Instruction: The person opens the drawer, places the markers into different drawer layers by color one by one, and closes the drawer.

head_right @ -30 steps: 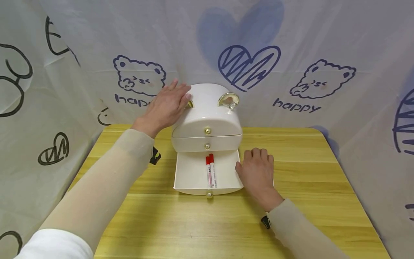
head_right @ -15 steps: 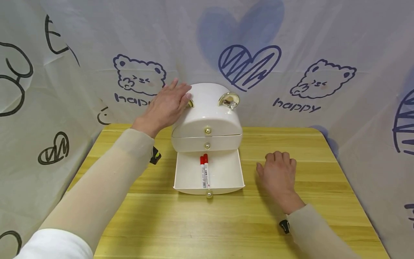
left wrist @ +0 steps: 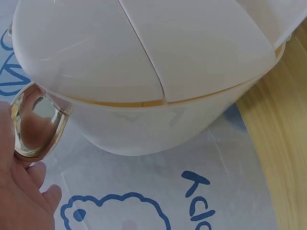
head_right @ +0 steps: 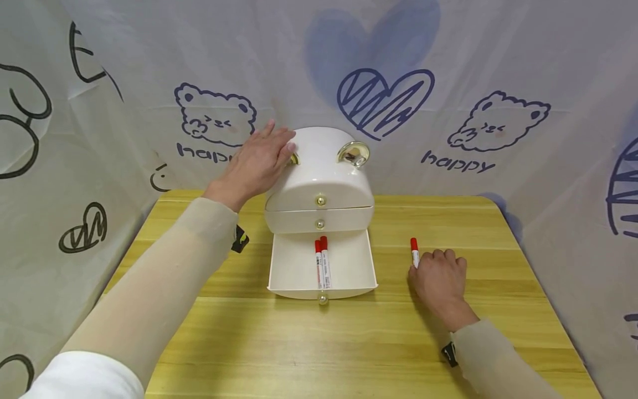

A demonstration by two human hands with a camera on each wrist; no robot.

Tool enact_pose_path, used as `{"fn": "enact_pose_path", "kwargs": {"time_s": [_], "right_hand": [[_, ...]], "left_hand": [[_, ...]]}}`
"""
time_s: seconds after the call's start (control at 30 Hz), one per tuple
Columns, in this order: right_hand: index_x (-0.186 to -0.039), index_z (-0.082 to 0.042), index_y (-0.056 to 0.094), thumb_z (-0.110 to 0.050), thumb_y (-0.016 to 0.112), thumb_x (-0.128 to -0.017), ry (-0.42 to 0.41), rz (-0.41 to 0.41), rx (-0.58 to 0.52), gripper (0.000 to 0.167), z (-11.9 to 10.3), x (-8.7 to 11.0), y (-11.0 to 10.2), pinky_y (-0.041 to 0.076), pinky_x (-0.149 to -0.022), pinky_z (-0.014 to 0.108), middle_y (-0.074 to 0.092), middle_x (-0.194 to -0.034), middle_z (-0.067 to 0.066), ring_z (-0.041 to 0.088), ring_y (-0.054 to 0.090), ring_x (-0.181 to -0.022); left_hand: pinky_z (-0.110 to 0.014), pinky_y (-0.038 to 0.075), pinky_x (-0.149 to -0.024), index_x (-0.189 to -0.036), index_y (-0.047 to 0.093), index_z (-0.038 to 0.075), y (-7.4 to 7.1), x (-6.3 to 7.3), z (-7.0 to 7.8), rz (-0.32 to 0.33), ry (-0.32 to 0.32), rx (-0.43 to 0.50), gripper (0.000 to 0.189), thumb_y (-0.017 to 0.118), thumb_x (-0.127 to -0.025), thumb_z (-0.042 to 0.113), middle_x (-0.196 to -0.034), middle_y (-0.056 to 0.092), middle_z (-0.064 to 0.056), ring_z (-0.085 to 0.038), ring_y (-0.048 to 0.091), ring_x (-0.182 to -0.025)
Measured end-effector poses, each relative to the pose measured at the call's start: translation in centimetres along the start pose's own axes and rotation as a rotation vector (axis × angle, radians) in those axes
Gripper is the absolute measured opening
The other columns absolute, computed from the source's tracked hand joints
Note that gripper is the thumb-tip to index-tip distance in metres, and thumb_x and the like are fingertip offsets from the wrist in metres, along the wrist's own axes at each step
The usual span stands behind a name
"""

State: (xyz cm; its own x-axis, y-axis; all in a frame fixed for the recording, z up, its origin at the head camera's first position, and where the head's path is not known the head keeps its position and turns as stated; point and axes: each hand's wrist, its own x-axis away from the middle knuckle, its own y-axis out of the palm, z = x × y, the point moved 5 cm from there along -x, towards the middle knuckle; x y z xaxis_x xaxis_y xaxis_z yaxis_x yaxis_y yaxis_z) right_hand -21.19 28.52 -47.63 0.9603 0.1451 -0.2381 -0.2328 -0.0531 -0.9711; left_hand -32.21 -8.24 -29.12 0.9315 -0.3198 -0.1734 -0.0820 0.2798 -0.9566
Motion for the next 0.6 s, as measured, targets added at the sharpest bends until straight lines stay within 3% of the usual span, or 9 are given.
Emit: {"fn": "enact_pose_path", "kwargs": {"time_s": [0.6], "right_hand": [[-0.063,-0.010,0.054,-0.027,0.061,-0.097,0.088,-0.181,-0.032,0.039,2.2,-1.1,2.3,0.042,-0.066,0.055,0.054,-0.069,0.011,0.038,0.051,-0.073]], "left_hand": [[-0.044,0.005,-0.137,-0.166,0.036,0.018,0.0,0.1,0.0,-0.004,-0.011,0.012,0.059,0.023,-0.116,0.047,-0.174,0.028,-0.006,-0.026,0.008,-0.165]]}}
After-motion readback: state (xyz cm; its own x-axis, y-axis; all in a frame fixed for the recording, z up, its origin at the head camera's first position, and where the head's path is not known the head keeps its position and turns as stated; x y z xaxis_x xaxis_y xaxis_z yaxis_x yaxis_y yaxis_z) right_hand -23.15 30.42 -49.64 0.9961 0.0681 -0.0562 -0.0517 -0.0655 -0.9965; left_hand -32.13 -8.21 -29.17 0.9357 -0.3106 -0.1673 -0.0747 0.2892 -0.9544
